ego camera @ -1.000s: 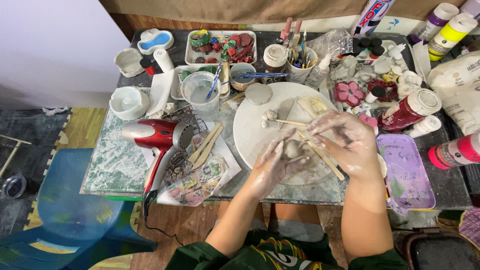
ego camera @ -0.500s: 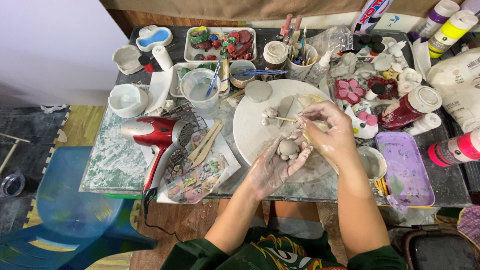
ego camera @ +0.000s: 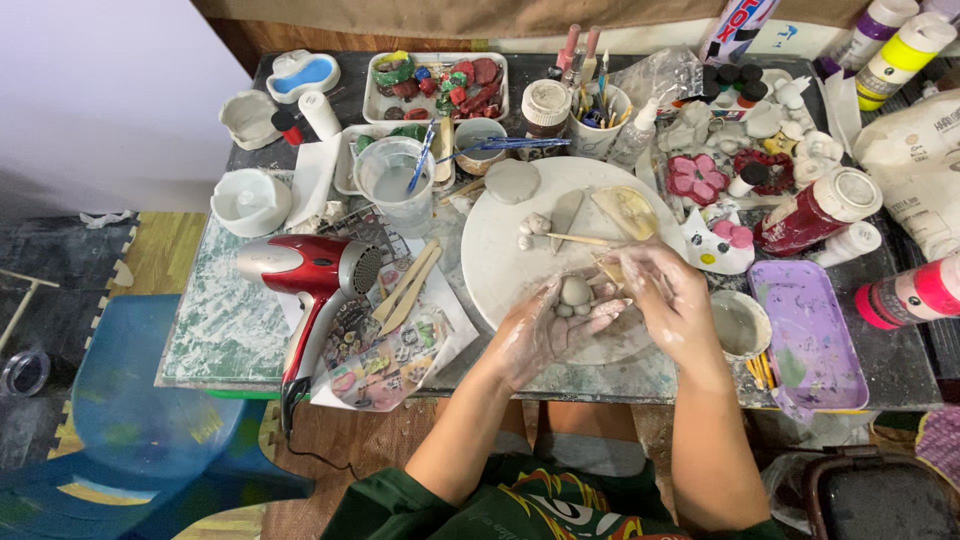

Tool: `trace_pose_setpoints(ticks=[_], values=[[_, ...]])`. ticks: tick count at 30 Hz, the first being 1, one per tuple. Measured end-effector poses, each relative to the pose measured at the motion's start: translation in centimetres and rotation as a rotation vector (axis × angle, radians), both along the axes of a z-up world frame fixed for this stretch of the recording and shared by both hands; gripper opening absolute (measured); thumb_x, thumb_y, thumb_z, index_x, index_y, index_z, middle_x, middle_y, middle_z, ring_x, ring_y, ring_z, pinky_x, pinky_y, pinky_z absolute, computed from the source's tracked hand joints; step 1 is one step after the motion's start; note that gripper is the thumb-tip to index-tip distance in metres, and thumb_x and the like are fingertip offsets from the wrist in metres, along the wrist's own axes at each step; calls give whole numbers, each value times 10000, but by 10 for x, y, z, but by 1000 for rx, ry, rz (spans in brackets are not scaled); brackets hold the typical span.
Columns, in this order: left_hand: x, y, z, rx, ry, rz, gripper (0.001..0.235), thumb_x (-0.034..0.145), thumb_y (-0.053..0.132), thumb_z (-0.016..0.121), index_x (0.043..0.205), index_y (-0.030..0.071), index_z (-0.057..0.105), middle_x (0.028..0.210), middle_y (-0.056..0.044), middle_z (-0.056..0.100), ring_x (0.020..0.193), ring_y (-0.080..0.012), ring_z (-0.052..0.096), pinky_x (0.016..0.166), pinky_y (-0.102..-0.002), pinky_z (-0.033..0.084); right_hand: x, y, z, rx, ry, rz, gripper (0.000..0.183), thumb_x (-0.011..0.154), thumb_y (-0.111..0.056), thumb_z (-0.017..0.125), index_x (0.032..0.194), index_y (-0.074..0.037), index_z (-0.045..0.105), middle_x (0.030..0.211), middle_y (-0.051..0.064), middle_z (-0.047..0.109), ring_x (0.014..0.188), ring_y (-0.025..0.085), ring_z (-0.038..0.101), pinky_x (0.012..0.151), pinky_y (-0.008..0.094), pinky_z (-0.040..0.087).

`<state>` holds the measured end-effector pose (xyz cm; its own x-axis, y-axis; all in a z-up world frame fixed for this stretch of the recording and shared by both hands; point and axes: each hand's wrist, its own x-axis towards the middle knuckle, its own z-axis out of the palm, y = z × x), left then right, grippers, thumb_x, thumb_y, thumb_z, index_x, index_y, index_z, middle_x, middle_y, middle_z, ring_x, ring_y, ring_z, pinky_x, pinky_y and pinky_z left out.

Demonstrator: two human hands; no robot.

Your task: The person shapes a lump of clay on a rotating pottery wheel using hands and wooden tools. They smooth and refine the clay's surface, occasionally dip a tool in water, and adjust the clay's form throughout the process.

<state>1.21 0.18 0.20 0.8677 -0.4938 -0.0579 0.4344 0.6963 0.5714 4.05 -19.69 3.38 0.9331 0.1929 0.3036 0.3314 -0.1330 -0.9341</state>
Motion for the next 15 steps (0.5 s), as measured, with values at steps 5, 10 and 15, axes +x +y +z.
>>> trace_pose_setpoints(ticks=[5, 10, 15], values=[[7, -4, -10, -66, -3, 44, 545, 1135, 378, 306, 1476, -29, 430, 1364, -262, 593, 1209, -353, 649, 1102, -433, 511, -23, 3, -11, -62, -258, -173, 204, 1051, -58, 593, 1232, 21, 647, 1253, 138, 668, 1235, 215, 621, 1118, 348, 469], [10, -7, -23, -87, 6, 56, 546, 1127, 406, 389, 1491, 8, 474, 1331, -171, 625, 1152, -282, 646, 976, -423, 539, -34, 23, -17, -327, -617, -243, 454, 875, -113, 770, 1290, -10, 617, 1367, 121, 615, 1340, 294, 539, 1197, 472, 417], [8, -9, -33, 148, 105, 120, 452, 1054, 357, 489, 1377, 42, 515, 1239, -95, 661, 1120, -220, 647, 962, -388, 554, -47, 27, -9, -452, -480, -221, 640, 777, -66, 844, 1380, -61, 627, 1405, 97, 618, 1388, 354, 510, 1174, 486, 409]])
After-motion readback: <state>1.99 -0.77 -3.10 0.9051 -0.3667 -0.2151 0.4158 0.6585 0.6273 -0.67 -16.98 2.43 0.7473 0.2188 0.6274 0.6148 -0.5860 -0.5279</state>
